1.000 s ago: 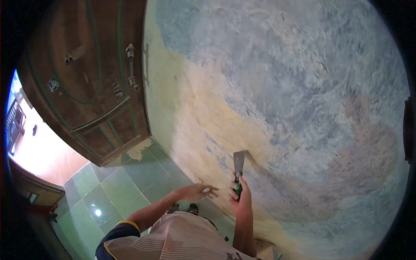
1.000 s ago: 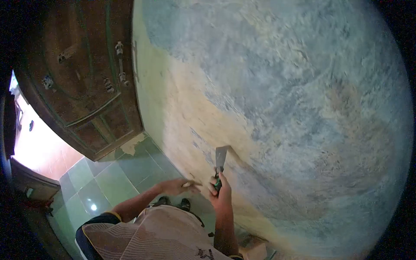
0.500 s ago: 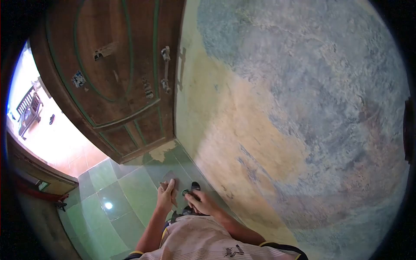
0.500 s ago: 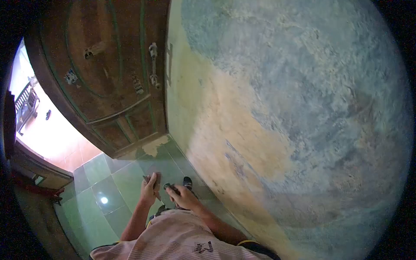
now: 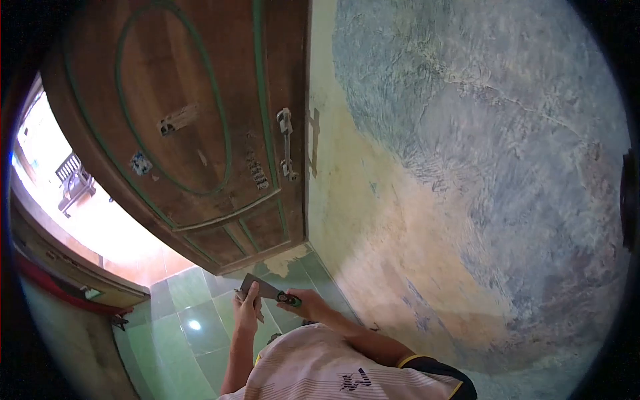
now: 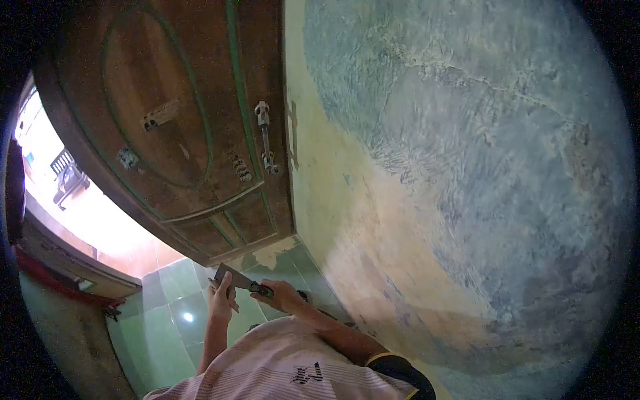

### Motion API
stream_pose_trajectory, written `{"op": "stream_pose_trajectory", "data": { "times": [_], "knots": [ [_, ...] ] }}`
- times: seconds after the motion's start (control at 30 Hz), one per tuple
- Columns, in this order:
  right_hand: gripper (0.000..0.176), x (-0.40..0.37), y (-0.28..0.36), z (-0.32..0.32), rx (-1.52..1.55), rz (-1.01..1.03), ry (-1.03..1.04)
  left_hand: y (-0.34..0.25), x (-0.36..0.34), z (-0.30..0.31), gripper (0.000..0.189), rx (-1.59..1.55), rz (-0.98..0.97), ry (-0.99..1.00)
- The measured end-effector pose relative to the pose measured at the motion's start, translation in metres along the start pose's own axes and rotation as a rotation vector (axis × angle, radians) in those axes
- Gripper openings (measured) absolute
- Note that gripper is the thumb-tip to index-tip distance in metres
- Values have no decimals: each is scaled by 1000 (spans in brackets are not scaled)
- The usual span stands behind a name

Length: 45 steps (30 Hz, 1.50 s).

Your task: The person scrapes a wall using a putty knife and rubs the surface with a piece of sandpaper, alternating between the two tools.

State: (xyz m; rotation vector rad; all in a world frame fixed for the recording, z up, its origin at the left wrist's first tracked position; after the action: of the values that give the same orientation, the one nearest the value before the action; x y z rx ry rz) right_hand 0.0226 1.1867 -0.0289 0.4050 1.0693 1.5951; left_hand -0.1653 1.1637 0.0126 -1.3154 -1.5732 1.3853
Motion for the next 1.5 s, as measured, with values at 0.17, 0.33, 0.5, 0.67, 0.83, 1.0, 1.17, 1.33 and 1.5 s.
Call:
{"op": "stream_pose_trajectory", "data": {
  "times": [0.17, 0.33, 0.5, 0.67, 0.83, 1.0, 1.17, 1.33, 1.5],
  "knots": [
    [29, 56, -13, 30, 34, 110, -424, -23, 66, -57, 29, 167, -146, 100],
    [23, 77, -26, 64, 347, 12, -246, -21, 108, -100, 25, 217, -166, 323],
    [20, 72, -23, 95, 706, -329, 36, -10, 152, -132, 40, 140, -254, 735],
    [22, 90, -6, 111, 1101, -263, 374, -15, 195, -154, 33, 155, -247, 772],
    [28, 133, 51, 137, 1135, -79, 408, -51, 247, -178, 24, -112, -145, 529],
    [26, 178, 85, 155, 974, -236, 0, -79, 321, -199, 17, 28, -274, 830],
    [48, 154, 119, 175, 630, -251, -814, -93, 343, -250, 24, -148, -238, 874],
    [63, 118, 187, 190, 724, -193, -1067, -105, 322, -277, 29, -103, -250, 1035],
    [62, 127, 199, 200, 558, -239, -1226, -116, 316, -306, 23, -239, 46, 1105]
  ]
}}
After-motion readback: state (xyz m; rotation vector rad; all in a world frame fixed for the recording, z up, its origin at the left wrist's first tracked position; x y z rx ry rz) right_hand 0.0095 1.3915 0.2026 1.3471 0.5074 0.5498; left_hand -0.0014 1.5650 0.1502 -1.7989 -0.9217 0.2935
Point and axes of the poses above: each hand's wrist, its own x-axis towards the middle knuckle, its own z-axis out of the back of the hand, y = z × x, the point moved 2 cm from there along x, towards the middle knuckle, and after that the axes turned 13 degrees about -z, right-handed, at the moved point
